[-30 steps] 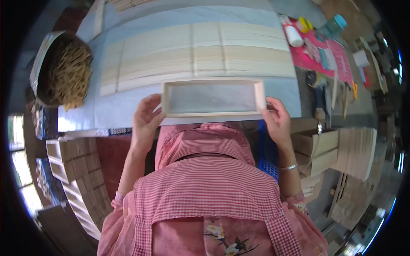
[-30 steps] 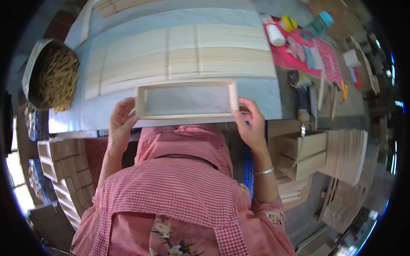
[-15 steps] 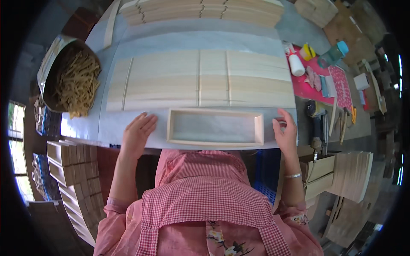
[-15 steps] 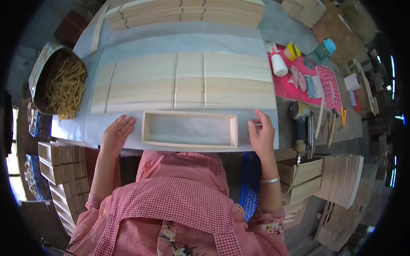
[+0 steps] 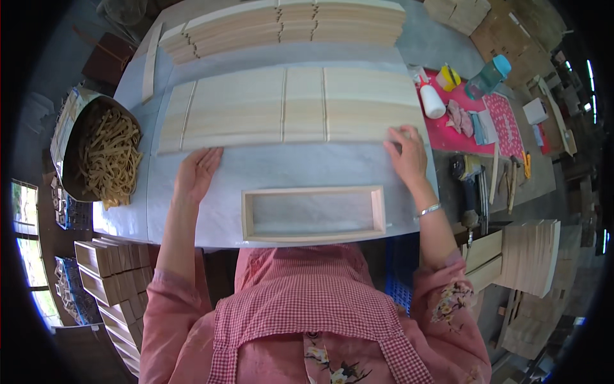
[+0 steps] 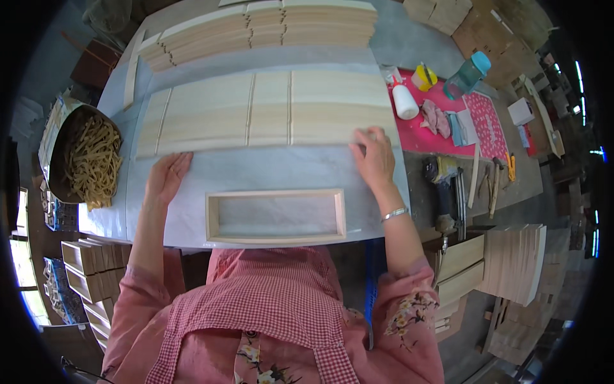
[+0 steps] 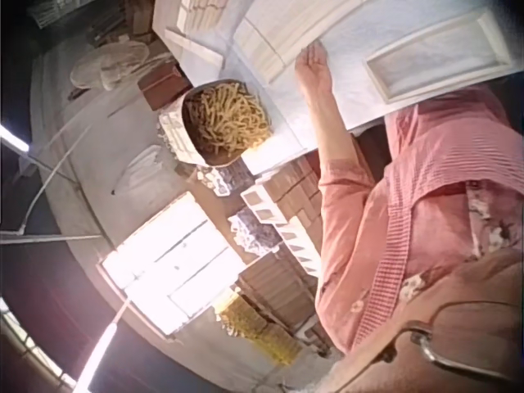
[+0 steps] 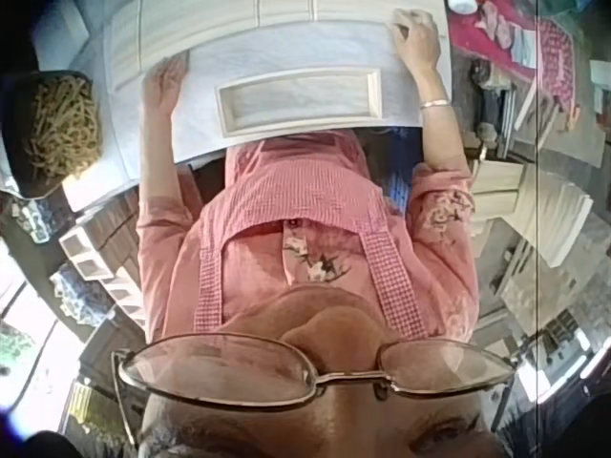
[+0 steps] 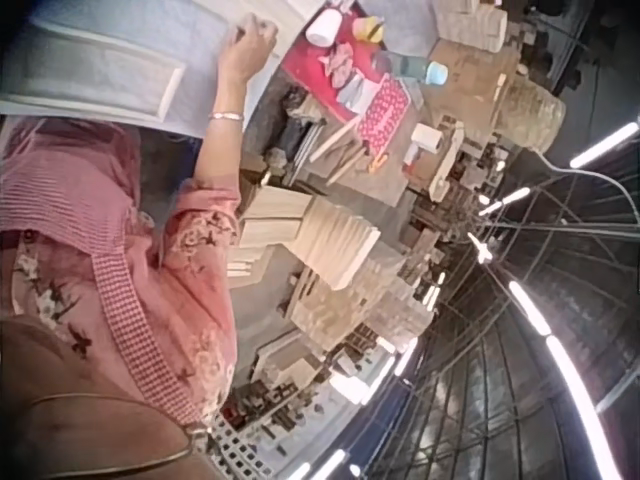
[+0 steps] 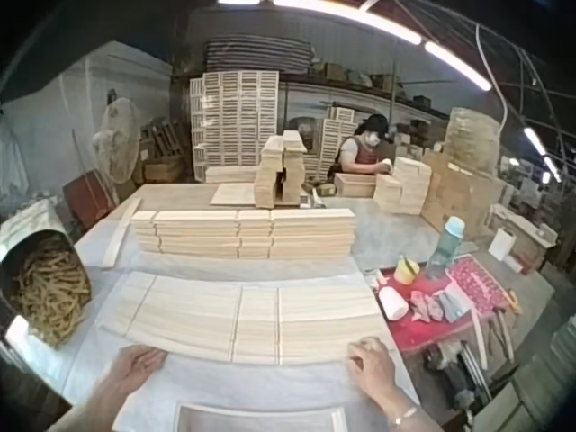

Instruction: Assembling wooden boxes by applying glue to wooden slats and securing them with a pneumatic nail gun.

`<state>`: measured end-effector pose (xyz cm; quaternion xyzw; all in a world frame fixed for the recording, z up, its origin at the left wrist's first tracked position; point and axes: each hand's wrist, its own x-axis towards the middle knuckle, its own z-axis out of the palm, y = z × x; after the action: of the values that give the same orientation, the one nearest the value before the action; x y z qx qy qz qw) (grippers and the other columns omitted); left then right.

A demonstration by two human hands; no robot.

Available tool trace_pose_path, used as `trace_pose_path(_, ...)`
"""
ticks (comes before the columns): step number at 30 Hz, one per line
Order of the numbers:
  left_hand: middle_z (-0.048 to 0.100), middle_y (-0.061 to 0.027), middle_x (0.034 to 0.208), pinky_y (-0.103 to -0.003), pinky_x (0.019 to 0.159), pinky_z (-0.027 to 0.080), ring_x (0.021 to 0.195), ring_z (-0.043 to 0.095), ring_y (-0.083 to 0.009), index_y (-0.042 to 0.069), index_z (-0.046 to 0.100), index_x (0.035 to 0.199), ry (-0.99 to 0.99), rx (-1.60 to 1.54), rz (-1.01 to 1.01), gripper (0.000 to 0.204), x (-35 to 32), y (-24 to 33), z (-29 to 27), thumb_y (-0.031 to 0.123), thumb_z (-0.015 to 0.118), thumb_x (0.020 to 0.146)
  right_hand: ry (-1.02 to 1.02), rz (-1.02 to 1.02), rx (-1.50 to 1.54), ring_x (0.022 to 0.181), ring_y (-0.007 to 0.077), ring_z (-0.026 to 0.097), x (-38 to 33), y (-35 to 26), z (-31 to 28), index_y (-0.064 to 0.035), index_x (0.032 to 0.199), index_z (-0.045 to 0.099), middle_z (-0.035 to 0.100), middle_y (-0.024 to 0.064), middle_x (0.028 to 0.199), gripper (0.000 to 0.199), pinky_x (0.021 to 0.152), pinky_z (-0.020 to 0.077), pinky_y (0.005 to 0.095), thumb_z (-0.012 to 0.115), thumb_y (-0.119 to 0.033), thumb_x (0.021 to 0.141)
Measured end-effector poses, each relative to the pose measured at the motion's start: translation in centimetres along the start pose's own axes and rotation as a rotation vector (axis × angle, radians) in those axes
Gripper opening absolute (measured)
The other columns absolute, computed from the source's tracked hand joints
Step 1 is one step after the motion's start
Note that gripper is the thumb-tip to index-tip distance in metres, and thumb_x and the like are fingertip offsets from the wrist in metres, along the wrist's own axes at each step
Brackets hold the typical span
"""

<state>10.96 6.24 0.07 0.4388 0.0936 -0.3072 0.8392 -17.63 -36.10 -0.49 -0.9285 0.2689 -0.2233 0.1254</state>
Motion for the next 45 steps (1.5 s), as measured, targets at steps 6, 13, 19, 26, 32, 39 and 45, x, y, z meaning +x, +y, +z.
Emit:
trace_pose_path(6,0.059,-0.018,0.126,-0.032,0.097,0.046,0.11,0.06,-0.0247,-0.004,0.052,0.138,-0.087,0.657,0.096,0.048,-8.5,-2.4,2.3,0.013,0.066,0.095,-0.068,0.082,0.296,0.079,0.0222,0.058,-3.6,-0.2,-2.6,-0.0016,0.118,0.064,0.063,0.0118,0.109,0.032,0.072,0.0503,0.0333,0.071,-0.017,0.091)
trace_pose_path(13,0.062,-0.0124,0.118,-0.029,0.094,0.048,0.101,0.059,-0.0183,-0.002,0.055,0.134,-0.238,0.668,-0.083,0.05,-17.1,-5.5,1.8,0.004,0.071,0.087,-0.367,0.262,0.64,0.073,0.0135,0.053,-15.4,-6.8,-8.3,0.0014,0.127,0.062,0.063,0.0088,0.102,0.037,0.065,0.0451,0.0251,0.067,-0.013,0.093)
trace_pose_path(19,0.065,-0.011,0.11,-0.029,0.093,0.048,0.097,0.059,-0.0169,-0.003,0.059,0.128,-0.173,0.648,-0.044,0.041,-17.1,-4.9,2.1,0.0,0.068,0.087,-0.252,0.201,0.821,0.079,0.0151,0.051,-12.7,-8.2,-7.7,0.0026,0.131,0.062,0.058,0.0087,0.102,0.037,0.07,0.0439,0.0252,0.061,-0.01,0.096)
trace_pose_path(26,0.063,-0.0084,0.099,-0.027,0.088,0.047,0.09,0.056,-0.0155,-0.004,0.064,0.115,-0.071,0.72,0.013,0.029,-13.8,-5.1,2.9,0.002,0.062,0.086,-0.273,0.084,0.783,0.073,0.0187,0.05,-9.2,-6.2,-3.7,-0.0003,0.13,0.063,0.056,0.0089,0.091,0.036,0.068,0.0434,0.0293,0.061,-0.014,0.097)
trace_pose_path(32,0.063,-0.0108,0.097,-0.029,0.082,0.048,0.088,0.057,-0.0189,-0.004,0.061,0.123,0.158,0.742,0.08,0.041,-15.4,-5.7,4.7,0.004,0.06,0.082,-0.429,-0.002,0.781,0.072,0.0269,0.055,-7.4,-5.1,-3.0,-0.0018,0.11,0.067,0.059,0.0113,0.086,0.023,0.068,0.0451,0.0368,0.062,-0.018,0.095)
trace_pose_path(39,0.063,-0.0122,0.105,-0.033,0.094,0.047,0.094,0.059,-0.024,0.002,0.061,0.124,0.01,0.732,-0.038,0.032,-10.5,-6.8,-1.8,0.017,0.062,0.096,-0.466,0.029,0.727,0.074,0.0236,0.059,-7.7,-4.0,-4.1,-0.0002,0.121,0.064,0.063,0.0141,0.098,0.03,0.067,0.0486,0.032,0.063,-0.017,0.096)
trace_pose_path(45,0.062,-0.0137,0.116,-0.038,0.102,0.045,0.108,0.06,-0.0251,0.006,0.055,0.133,0.001,1.291,0.121,0.038,-8.2,-7.1,-9.7,0.02,0.064,0.099,-0.439,0.066,0.787,0.074,0.0232,0.059,-7.7,-4.9,-3.5,0.0012,0.12,0.063,0.063,0.014,0.098,0.033,0.067,0.049,0.0317,0.064,-0.02,0.096)
